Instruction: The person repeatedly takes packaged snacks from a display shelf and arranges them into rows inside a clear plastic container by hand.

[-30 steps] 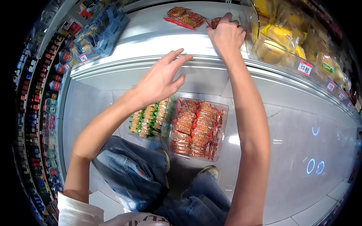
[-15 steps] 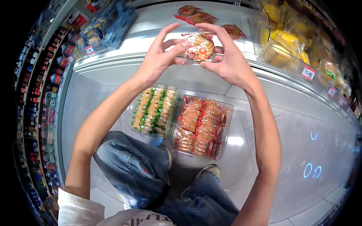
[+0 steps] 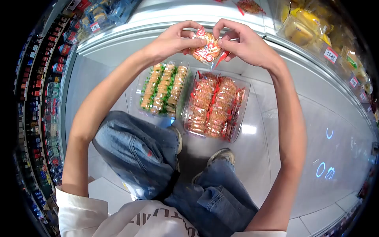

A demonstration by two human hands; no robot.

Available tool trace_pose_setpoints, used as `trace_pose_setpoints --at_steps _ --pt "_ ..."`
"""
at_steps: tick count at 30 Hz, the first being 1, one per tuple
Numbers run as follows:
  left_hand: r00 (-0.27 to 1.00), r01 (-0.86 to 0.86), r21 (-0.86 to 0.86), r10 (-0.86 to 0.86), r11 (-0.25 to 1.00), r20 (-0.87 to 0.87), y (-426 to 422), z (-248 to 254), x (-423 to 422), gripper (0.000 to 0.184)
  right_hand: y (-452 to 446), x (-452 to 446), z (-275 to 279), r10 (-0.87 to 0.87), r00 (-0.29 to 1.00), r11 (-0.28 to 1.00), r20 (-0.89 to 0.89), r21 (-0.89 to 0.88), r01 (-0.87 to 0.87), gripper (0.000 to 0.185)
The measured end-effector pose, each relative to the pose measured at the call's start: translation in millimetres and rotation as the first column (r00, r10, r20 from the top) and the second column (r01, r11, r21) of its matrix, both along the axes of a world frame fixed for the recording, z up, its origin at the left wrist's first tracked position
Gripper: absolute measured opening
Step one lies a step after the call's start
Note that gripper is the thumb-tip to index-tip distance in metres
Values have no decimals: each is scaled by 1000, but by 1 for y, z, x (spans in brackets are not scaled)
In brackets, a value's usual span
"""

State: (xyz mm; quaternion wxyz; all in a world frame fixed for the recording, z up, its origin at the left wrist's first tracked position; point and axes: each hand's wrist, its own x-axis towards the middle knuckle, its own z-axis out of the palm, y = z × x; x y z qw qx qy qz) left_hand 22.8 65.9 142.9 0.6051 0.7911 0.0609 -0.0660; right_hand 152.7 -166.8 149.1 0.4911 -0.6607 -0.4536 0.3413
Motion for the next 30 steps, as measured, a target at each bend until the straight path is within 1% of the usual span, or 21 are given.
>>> trace_pose_setpoints --at_steps 1,3,4,6,7,8,9,10,11,13,14,17,18,20,21,24,27,30 --pt "991 124 -39 -126 991 -47 1 -9 -2 37 0 -3 -6 62 997 997 48 -56 -59 7" --pt "953 280 58 -270 958 -141 -3 -29 -8 35 3 -11 -28 221 975 958 17 -194 -213 12" --pt "920 380 175 -351 908 -173 -5 -38 -9 36 3 -15 -35 295 955 924 2 -257 -285 15" --pt "832 555 385 -491 738 -258 -12 -53 -11 37 2 -29 -42 412 907 836 85 -431 -340 19" --pt "803 596 412 -505 689 -317 -17 -58 -13 36 4 -39 -42 474 873 782 119 -513 -354 21" --pt "772 635 436 -512 638 -376 -23 -64 -16 36 6 -48 -43 538 832 721 137 -586 -370 28" --pt "739 674 455 -516 582 -434 -28 -67 -19 35 5 -52 -53 563 823 696 80 -582 -419 31" --pt "681 731 393 -548 559 -487 -31 -73 -20 29 5 -58 -70 586 810 671 25 -576 -468 33" --pt "611 783 328 -559 528 -561 -33 -78 -21 28 4 -64 -87 608 794 645 -28 -566 -513 35" --pt "450 867 183 -571 464 -686 -35 -90 -21 26 4 -77 -112 686 727 601 -42 -530 -598 40" --pt "414 883 150 -587 445 -695 -34 -97 -24 28 5 -85 -124 722 691 577 -46 -510 -637 42" --pt "267 942 74 -595 329 -758 -33 -108 -25 33 11 -111 -166 777 630 508 5 -597 -621 53" --pt "215 955 42 -587 293 -780 -33 -109 -24 36 13 -120 -149 759 651 489 6 -665 -564 48" --pt "110 974 -24 -563 224 -819 -36 -110 -25 41 8 -130 -169 728 653 612 210 -629 -480 40" --pt "102 976 -29 -568 217 -816 -36 -110 -27 46 6 -134 -175 699 644 669 309 -600 -439 37" --pt "67 982 -47 -572 182 -817 -40 -110 -34 61 1 -137 -183 511 733 854 449 -363 -373 21" --pt "7 992 -61 -536 109 -844 -47 -110 -37 71 5 -145 -179 500 665 852 554 -452 -265 8" --pt "-46 998 -60 -465 15 -884 -52 -111 -40 78 4 -150 -196 616 535 777 578 -555 -297 14"
